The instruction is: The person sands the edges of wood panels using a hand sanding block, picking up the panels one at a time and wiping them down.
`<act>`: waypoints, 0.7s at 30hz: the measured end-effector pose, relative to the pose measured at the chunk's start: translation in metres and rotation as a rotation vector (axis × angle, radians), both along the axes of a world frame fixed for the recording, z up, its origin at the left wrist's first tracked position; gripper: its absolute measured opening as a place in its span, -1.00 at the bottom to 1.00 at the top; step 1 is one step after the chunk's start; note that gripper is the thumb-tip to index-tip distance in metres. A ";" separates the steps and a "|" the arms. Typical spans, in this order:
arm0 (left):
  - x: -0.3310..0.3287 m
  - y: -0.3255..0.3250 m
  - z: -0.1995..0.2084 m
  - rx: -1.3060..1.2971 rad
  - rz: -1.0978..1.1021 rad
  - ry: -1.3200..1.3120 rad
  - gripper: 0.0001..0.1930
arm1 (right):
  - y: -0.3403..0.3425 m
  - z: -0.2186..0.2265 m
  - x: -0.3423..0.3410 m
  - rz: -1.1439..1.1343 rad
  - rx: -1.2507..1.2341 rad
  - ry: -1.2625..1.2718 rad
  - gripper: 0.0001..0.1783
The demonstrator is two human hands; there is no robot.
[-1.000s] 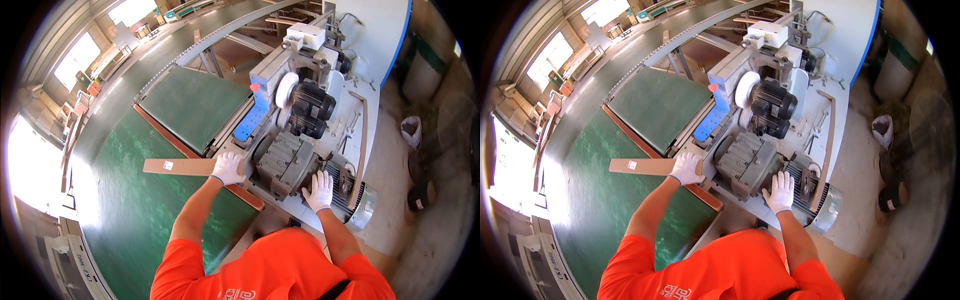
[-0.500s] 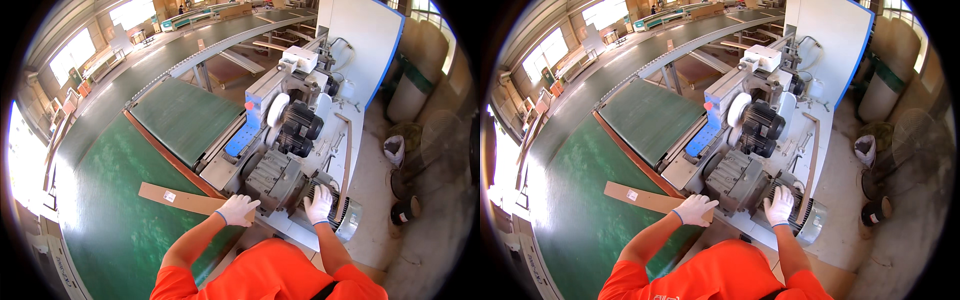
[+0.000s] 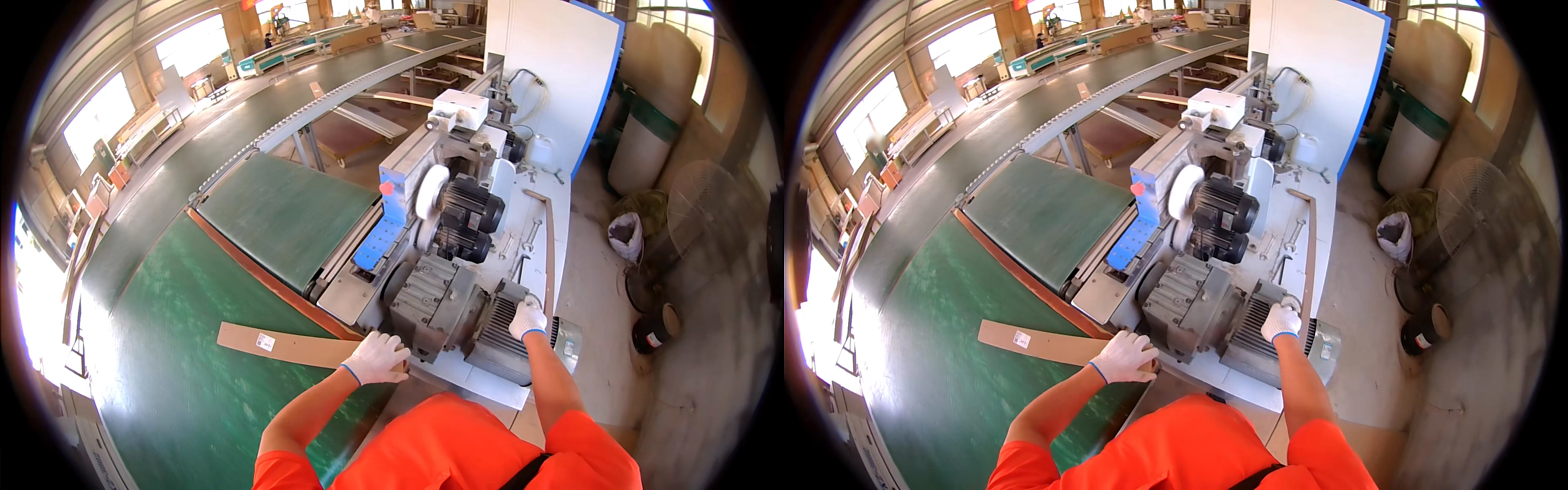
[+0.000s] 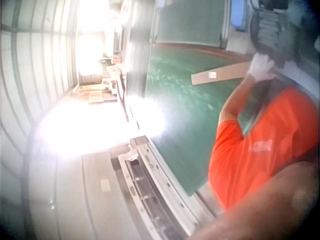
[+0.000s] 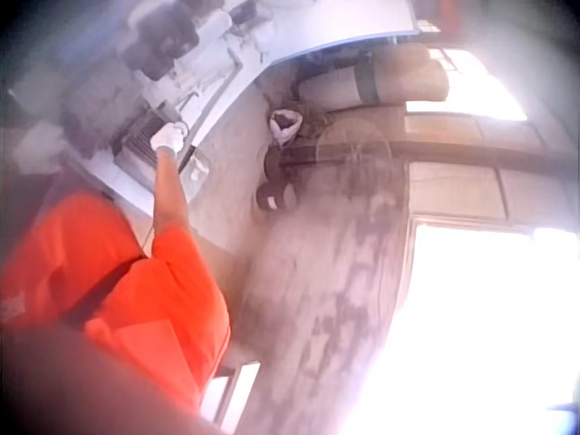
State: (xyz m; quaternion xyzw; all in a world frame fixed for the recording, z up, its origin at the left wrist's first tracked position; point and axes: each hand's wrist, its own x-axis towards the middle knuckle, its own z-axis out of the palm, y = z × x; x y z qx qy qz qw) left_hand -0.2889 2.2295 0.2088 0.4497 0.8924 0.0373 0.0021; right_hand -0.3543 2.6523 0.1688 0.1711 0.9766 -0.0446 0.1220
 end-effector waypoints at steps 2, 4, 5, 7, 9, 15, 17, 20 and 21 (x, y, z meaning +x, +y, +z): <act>0.000 0.006 -0.001 -0.028 -0.001 -0.030 -0.50 | 0.002 -0.015 0.000 -0.156 -0.001 0.149 -0.42; 0.005 0.007 -0.006 -0.045 0.005 -0.068 -0.52 | 0.018 -0.015 0.001 -0.155 -0.158 0.231 -0.43; 0.005 0.004 -0.006 -0.069 0.006 -0.121 -0.52 | 0.019 -0.009 0.002 -0.149 -0.238 0.270 -0.44; 0.004 -0.003 -0.004 -0.115 0.010 -0.226 -0.52 | 0.012 0.000 0.008 -0.236 -0.290 0.305 -0.45; 0.004 -0.004 0.011 -0.135 0.013 -0.221 -0.53 | 0.015 0.016 0.013 -0.319 -0.351 0.331 -0.48; 0.007 -0.014 0.073 0.241 0.071 0.019 -0.54 | -0.032 0.052 0.025 -0.173 -1.061 0.981 -0.46; 0.006 -0.010 0.110 0.356 0.180 0.222 -0.47 | -0.085 0.111 0.053 -0.207 -1.512 0.679 -0.54; 0.014 -0.005 0.181 0.605 0.354 0.697 -0.16 | -0.169 0.175 0.088 0.029 -1.725 0.363 -0.61; 0.029 -0.009 0.212 0.546 0.477 0.779 -0.01 | -0.194 0.186 0.097 0.175 -1.833 0.250 -0.54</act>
